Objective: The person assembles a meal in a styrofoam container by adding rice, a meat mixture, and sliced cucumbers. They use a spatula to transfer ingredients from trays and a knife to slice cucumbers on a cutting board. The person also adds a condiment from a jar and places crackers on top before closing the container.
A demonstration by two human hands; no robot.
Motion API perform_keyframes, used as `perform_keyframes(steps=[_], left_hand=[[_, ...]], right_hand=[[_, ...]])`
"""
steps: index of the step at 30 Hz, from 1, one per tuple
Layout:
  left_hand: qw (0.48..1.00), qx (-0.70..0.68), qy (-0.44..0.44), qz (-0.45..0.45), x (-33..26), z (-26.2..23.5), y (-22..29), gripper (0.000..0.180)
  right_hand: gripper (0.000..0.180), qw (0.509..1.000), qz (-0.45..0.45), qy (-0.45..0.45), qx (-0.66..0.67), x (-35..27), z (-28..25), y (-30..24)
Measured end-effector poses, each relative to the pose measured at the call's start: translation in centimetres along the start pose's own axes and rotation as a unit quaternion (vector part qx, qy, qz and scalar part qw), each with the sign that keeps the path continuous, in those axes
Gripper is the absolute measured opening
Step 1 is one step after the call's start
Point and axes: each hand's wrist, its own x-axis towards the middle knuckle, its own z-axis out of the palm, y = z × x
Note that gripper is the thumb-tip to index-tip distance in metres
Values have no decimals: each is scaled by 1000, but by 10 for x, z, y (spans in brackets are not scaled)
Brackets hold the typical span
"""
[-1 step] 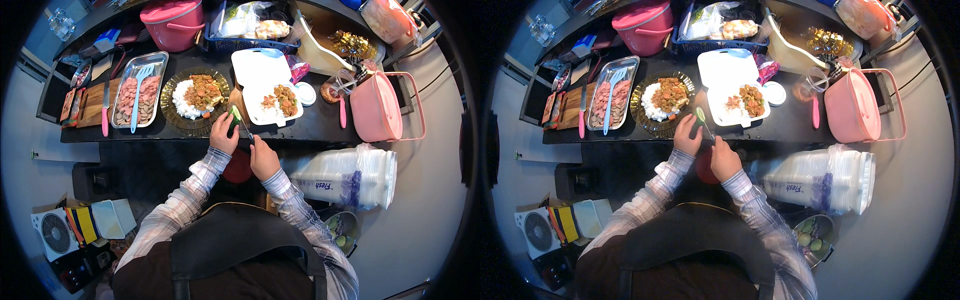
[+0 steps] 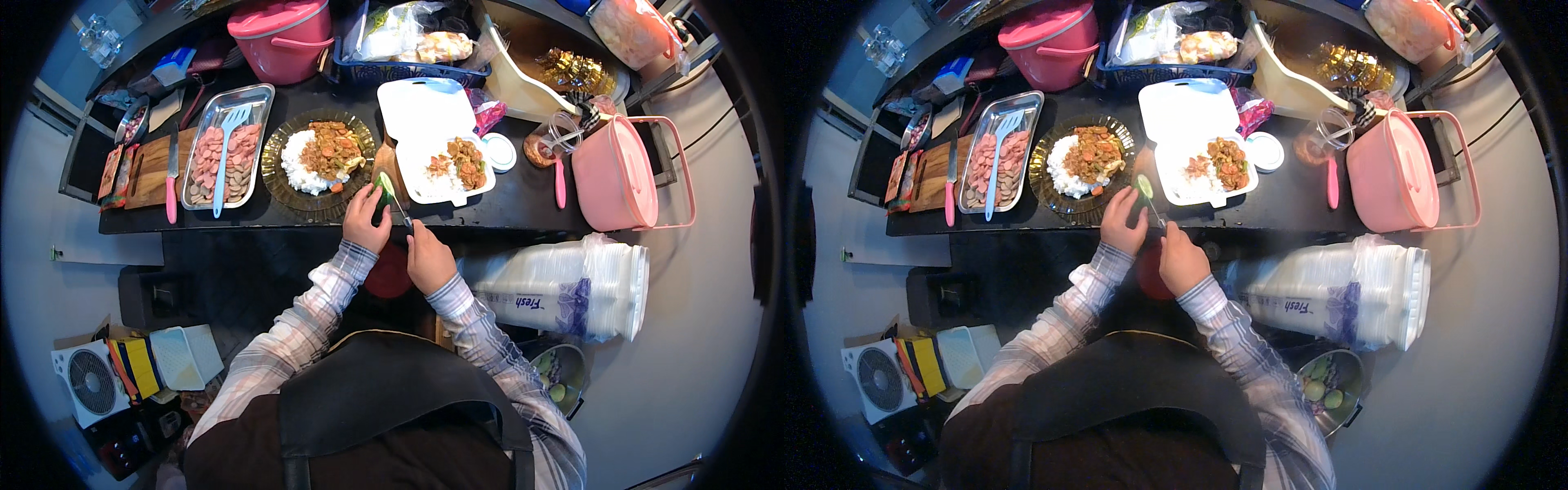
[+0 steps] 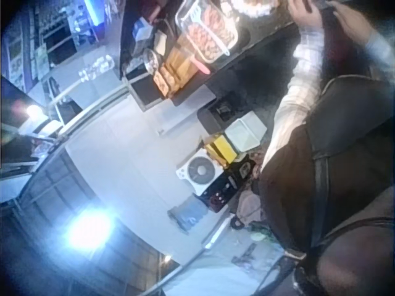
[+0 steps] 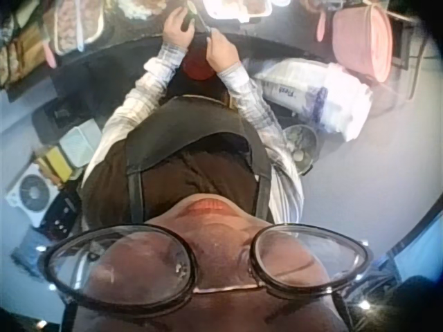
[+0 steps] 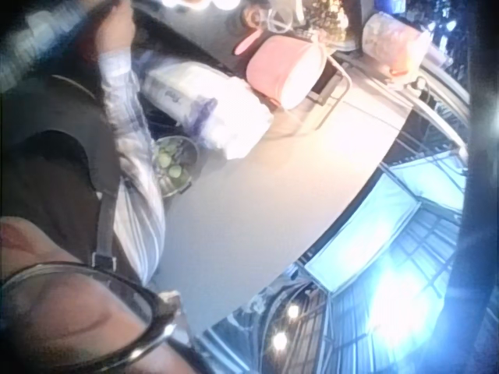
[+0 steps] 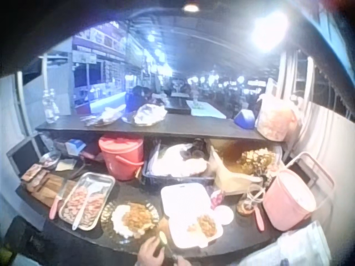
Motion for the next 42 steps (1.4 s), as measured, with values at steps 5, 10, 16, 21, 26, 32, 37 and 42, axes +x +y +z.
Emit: perform_keyframes(steps=[5, 10, 16, 21, 26, 32, 37, 42], left_hand=[[1000, 0, -9, 10, -2, 0, 3, 39], [1000, -10, -21, 5, 0, 0, 4, 41], [999, -17, -35, -5, 2, -1, 2, 41], [998, -32, -44, 7, 5, -3, 0, 40], [998, -43, -47, 4, 7, -6, -1, 40], [998, -35, -44, 18, 7, -6, -3, 40], [997, -46, -59, 19, 5, -6, -4, 40], [998, -44, -43, 26, 8, -5, -3, 41]], right_hand=[[15, 998, 18, -36, -57, 5, -2, -11], [13, 996, 34, -41, -72, 7, -1, -12], [14, 993, 49, -82, -76, 13, -5, -13], [15, 986, 82, -122, -78, 17, -5, -13], [12, 985, 89, -120, -82, 25, 4, -15], [10, 984, 75, -134, -95, 30, 2, -15], [10, 979, 96, -145, -102, 31, 1, -20], [12, 986, 81, -111, -96, 36, 18, -6]])
